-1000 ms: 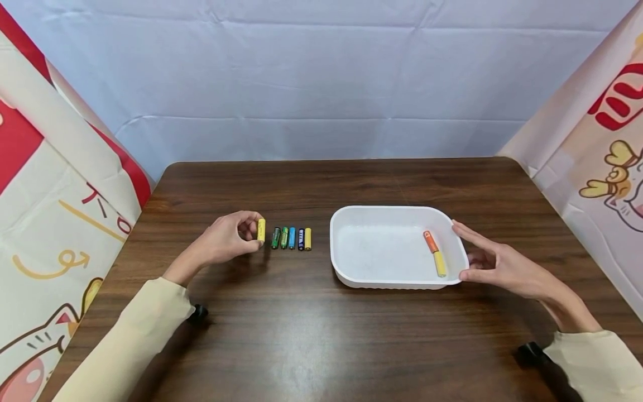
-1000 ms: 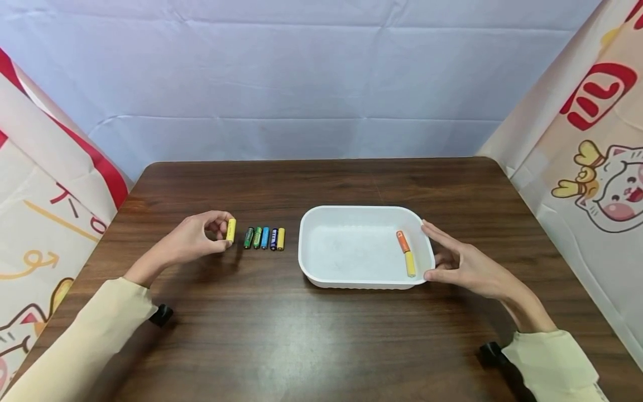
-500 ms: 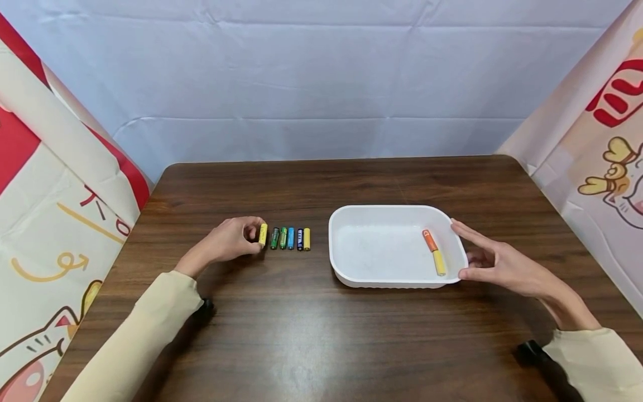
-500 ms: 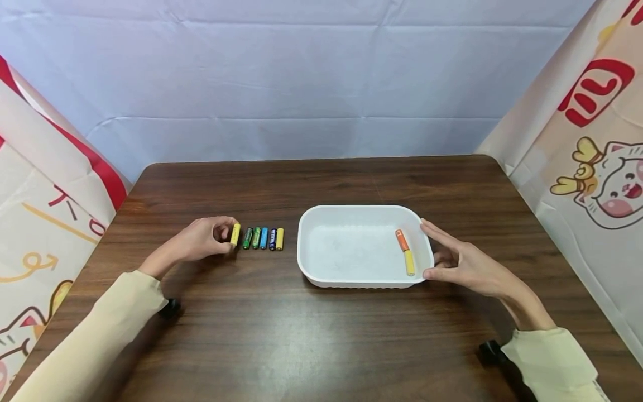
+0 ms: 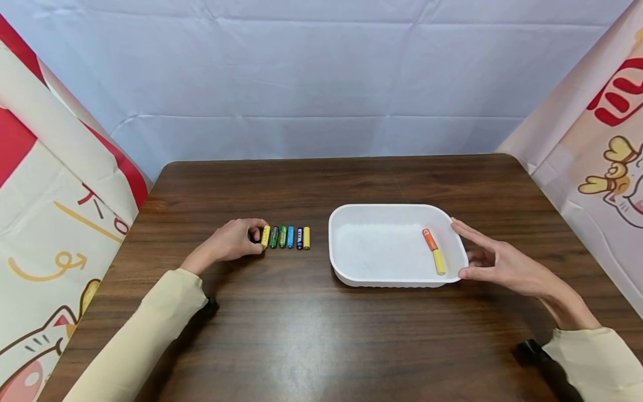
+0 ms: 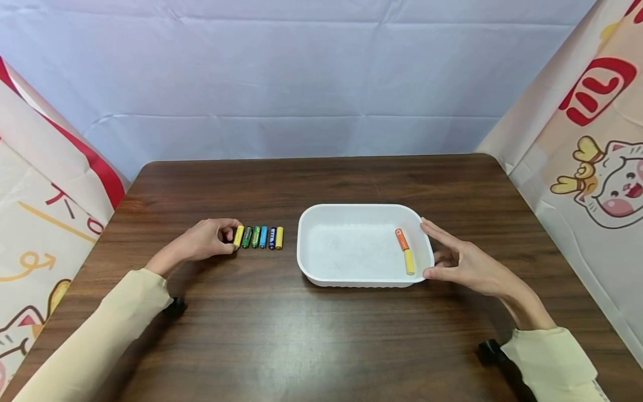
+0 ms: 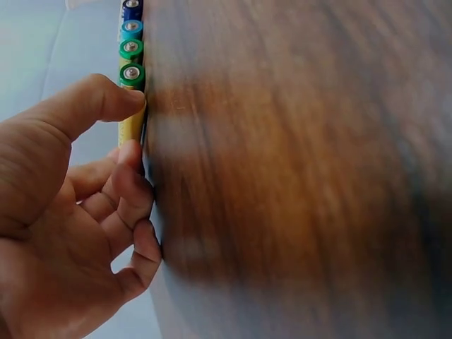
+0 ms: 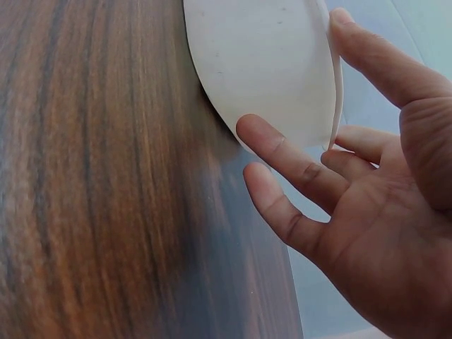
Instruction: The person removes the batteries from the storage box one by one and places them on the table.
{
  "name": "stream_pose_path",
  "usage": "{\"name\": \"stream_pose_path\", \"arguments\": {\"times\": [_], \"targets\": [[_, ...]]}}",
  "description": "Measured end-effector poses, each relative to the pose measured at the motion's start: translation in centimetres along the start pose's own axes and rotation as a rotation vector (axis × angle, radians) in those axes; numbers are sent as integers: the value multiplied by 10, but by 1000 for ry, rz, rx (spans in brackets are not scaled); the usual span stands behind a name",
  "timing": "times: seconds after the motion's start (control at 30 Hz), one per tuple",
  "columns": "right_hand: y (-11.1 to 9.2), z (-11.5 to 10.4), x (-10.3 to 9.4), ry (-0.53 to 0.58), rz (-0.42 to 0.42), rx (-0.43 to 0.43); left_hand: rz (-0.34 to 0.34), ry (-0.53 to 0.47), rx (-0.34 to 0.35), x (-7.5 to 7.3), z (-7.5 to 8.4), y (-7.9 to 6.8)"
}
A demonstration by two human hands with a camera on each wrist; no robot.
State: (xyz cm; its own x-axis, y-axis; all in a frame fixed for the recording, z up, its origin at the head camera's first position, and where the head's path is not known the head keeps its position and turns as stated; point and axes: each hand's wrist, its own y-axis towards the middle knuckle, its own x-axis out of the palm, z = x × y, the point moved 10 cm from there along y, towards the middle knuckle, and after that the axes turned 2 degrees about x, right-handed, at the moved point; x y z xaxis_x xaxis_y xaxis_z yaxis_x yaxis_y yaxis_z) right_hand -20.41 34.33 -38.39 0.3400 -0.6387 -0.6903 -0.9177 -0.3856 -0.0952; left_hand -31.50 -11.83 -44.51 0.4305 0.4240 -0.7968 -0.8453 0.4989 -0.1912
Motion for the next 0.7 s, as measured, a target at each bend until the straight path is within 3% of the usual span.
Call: {"name": "stream_pose_path", "arguments": {"times": [0.7], "targets": [[0,1,-1,9,3,6,-61,-70,3,1,3,-6]]}}
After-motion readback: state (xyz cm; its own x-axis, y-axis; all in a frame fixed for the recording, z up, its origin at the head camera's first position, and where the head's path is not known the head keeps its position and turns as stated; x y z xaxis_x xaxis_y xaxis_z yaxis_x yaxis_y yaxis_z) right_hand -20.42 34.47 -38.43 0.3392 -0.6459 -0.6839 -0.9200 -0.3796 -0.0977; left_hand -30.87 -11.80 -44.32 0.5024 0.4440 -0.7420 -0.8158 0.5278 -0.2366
